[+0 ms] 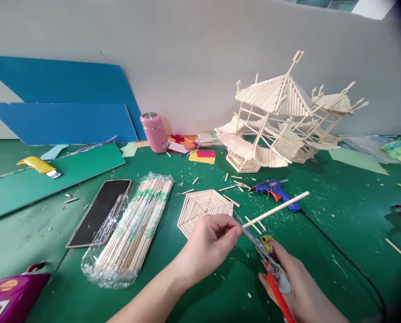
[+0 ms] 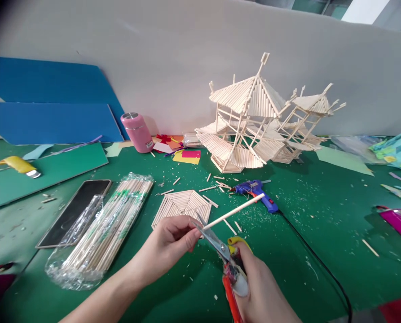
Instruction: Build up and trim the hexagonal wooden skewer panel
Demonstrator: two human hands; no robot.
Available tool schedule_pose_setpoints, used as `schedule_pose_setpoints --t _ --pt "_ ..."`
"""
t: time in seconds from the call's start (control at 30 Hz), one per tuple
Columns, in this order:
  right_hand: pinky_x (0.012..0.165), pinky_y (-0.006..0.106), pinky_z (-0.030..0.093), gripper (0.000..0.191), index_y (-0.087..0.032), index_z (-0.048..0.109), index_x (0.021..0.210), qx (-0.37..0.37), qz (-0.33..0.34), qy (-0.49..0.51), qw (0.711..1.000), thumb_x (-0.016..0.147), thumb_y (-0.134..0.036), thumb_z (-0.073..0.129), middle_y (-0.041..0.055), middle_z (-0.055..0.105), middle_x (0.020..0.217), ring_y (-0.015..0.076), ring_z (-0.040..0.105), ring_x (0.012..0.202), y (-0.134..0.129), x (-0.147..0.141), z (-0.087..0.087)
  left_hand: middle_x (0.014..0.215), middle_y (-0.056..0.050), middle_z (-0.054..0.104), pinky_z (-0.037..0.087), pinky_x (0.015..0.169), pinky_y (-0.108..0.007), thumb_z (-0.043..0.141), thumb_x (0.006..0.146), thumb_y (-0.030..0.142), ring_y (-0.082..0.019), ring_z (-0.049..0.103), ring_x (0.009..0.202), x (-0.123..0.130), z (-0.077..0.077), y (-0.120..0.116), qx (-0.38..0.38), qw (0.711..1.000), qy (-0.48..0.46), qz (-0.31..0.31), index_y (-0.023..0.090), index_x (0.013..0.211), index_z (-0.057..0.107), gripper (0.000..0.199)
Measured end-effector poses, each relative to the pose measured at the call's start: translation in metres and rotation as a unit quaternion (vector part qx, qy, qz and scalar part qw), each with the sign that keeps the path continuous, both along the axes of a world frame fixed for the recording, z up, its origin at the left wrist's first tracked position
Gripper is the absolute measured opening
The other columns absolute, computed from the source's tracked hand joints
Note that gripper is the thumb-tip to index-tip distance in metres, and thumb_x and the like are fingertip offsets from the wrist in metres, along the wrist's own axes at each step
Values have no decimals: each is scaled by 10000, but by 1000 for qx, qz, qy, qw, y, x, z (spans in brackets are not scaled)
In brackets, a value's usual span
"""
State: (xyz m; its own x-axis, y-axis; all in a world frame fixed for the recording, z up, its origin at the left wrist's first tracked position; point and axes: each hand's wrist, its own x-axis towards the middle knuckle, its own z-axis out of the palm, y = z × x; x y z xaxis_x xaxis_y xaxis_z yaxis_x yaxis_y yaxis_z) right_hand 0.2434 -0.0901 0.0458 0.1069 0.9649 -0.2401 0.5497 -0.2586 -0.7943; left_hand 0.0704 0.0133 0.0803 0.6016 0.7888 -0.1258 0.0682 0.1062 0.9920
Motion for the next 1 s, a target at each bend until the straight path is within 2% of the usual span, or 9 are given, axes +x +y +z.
schedule_pose_setpoints --t 0.1,0.27,0.43,0.53,0.63,0.77,0.87,0.93,1.0 --pt "476 212 413 206 -219 451 918 9 28 7 1000 767 -341 523 -53 458 621 109 444 511 6 0 8 544 25 452 229 452 -216 558 788 372 -73 341 500 -3 1 1 -2 1000 -29 -8 112 694 629 285" --pt "457 210 360 137 -221 410 812 15 90 11 996 774 -272 532 -56 445 606 101 422 504 14 3 21 480 39 438 176 408 -205 659 712 407 -57 323 440 -10 -3 10 -149 979 -122 -70 119 722 646 289" --pt "459 218 359 94 -218 420 823 -14 113 7 994 796 -231 509 -49 474 616 109 442 513 21 4 29 497 35 465 179 409 -196 663 726 356 -44 333 439 -12 -2 14 -143 982 -117 -50 120 715 655 236" --pt "504 237 398 161 -212 432 865 -5 113 -15 993 780 -279 552 -30 508 672 125 479 559 21 5 31 525 24 495 170 403 -193 697 691 334 -40 348 438 -13 0 13 -171 971 -154 -64 124 700 667 212" --pt "556 261 435 334 -204 437 965 17 106 -39 993 735 -359 623 -4 543 757 143 515 614 19 11 31 530 14 518 162 405 -206 722 660 342 -38 341 426 -12 0 11 -188 963 -181 -67 131 672 677 216" --pt "550 258 439 454 -216 437 1007 54 101 -63 991 669 -384 690 -8 549 769 143 524 617 16 19 30 553 0 521 164 419 -221 739 631 345 -44 332 430 -9 -4 7 -194 962 -179 -74 129 677 693 225" --pt "515 237 435 425 -218 462 979 52 104 -42 992 655 -361 696 -30 539 710 126 507 574 16 24 29 464 40 407 152 425 -227 698 679 347 -44 262 403 -16 1 8 -185 959 -201 -81 152 664 681 197" --pt "494 230 442 337 -217 481 952 40 82 -27 995 702 -375 642 -38 534 667 118 503 532 16 33 26 410 79 265 164 432 -232 647 733 356 -41 189 379 -27 9 14 -145 959 -240 -48 183 623 646 206" --pt "498 240 460 301 -218 493 952 35 31 -64 997 741 -412 587 -28 560 666 133 541 537 15 48 18 433 83 232 190 442 -226 618 761 342 -38 189 380 -39 19 23 -72 966 -245 36 197 639 627 189"
